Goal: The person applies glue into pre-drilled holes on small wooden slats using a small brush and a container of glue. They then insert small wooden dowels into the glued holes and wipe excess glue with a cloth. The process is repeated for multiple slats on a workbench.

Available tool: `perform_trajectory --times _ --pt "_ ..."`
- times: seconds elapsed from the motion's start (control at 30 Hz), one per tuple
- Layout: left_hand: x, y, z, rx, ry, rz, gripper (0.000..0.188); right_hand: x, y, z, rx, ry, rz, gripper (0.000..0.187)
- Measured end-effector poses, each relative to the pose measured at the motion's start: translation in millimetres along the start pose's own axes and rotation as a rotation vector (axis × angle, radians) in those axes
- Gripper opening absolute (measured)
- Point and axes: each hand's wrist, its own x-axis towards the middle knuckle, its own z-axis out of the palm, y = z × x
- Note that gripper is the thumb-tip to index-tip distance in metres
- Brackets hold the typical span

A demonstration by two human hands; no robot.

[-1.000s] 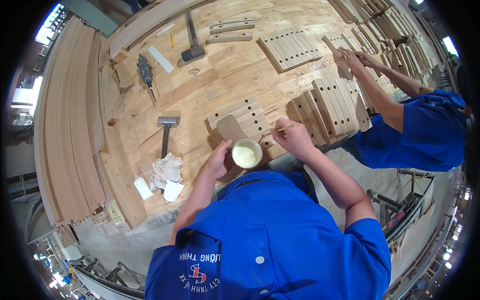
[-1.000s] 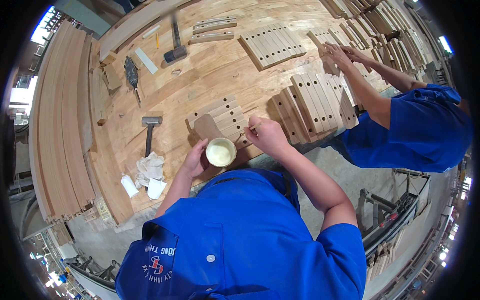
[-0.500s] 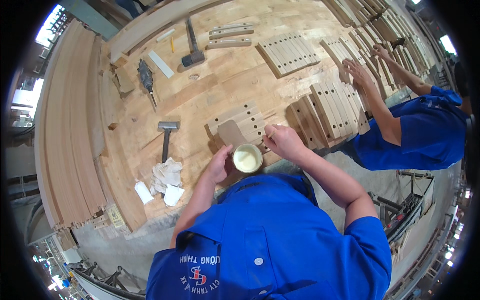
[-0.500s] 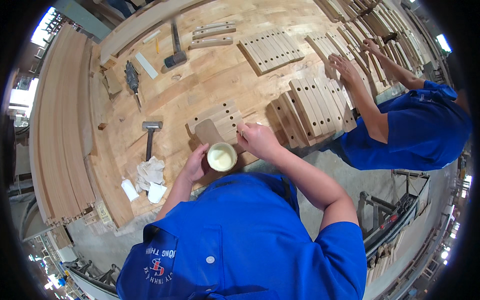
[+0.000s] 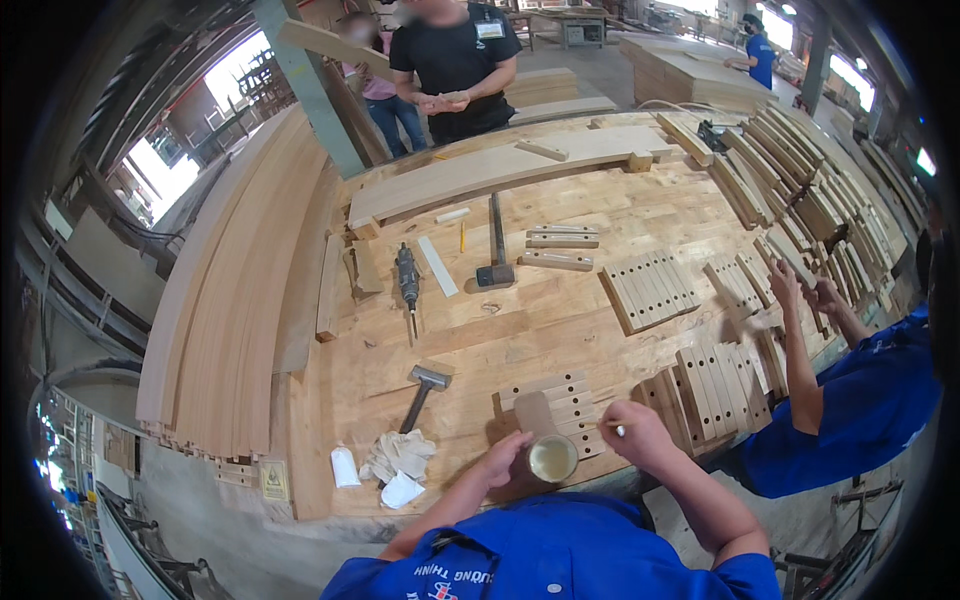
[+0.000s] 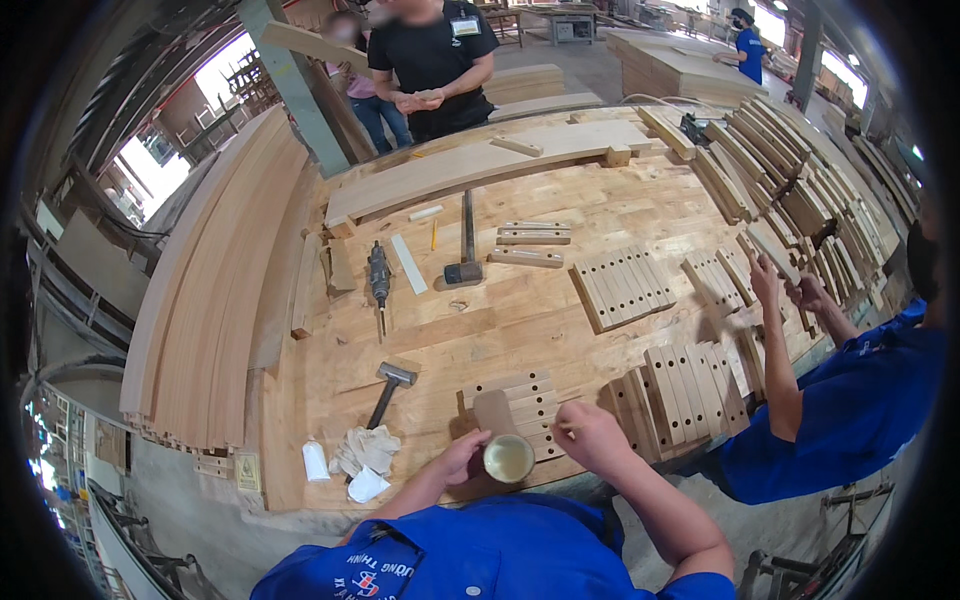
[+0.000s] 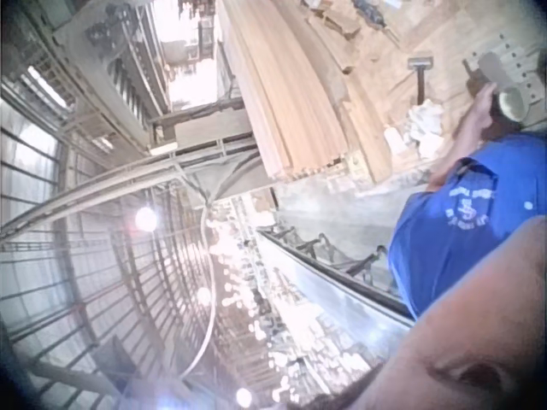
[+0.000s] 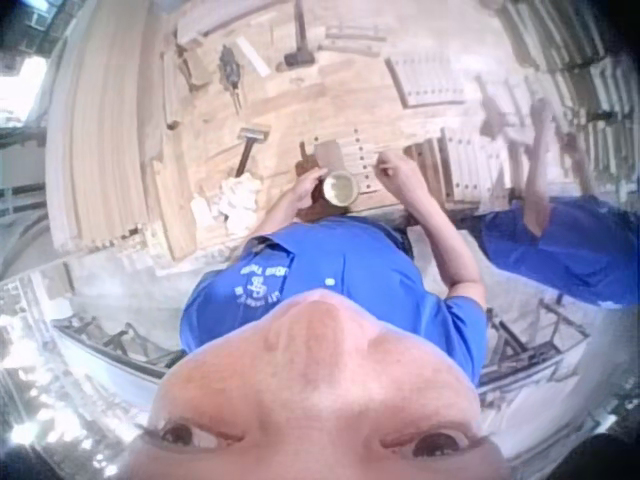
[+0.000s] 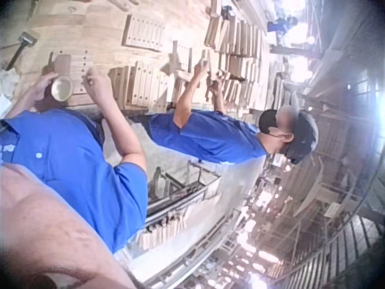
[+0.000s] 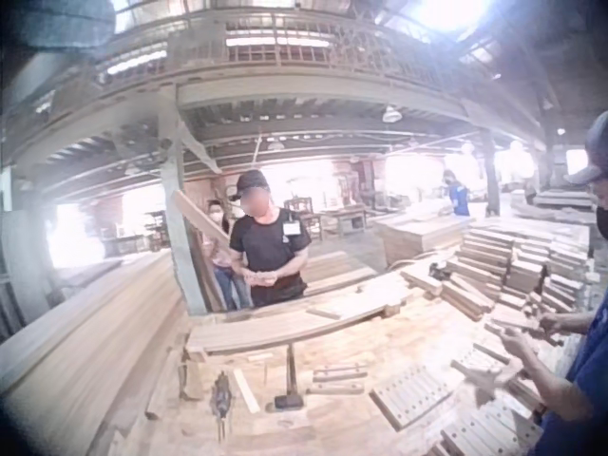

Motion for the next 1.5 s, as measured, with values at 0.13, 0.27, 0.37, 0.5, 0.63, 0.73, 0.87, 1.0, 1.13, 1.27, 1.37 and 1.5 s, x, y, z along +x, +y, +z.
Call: perform_trajectory --times 0.13,0.27,0.37,0.5,0.63,0.73,0.87,1.0,1.13,1.27,1.37,1.5 --pt "-11 23 8 -0.133 0.068 0.119 0.018 0 -17 -11 0.426 0.262 0.251 0.015" --pt "-14 41 21 -0.046 0.13 0.248 0.016 4 -17 6 0.332 0.207 0.143 0.016" --pt "-16 46 35 -0.014 0.103 0.337 0.015 7 -20 12 0.322 0.189 0.181 0.016" --pt "-9 45 39 0.04 0.139 0.397 0.014 2 10 43 0.725 0.298 0.373 0.017" --pt "-2 37 30 0.006 0.133 0.452 0.013 -2 25 51 1.096 0.363 0.538 0.016" --pt "-2 36 28 -0.048 0.141 0.454 0.014 -8 35 50 1.342 0.397 0.686 0.015" --pt "-16 50 44 -0.135 0.163 0.378 0.022 -10 33 43 1.47 0.432 0.7 0.009" --pt "-4 51 29 -0.243 0.256 0.382 0.023 -3 27 38 1.586 0.418 0.561 0.01" --pt "-8 61 45 -0.253 0.153 0.412 0.029 3 37 36 1.54 0.453 0.642 0.008" --pt "-19 73 64 -0.176 0.148 0.452 0.028 5 32 35 1.487 0.516 0.809 0.015" --pt "-22 76 70 -0.154 0.162 0.444 0.029 4 36 38 1.515 0.504 0.85 0.021" --pt "-15 69 63 -0.142 0.14 0.441 0.03 0 37 36 1.561 0.473 0.834 0.019"
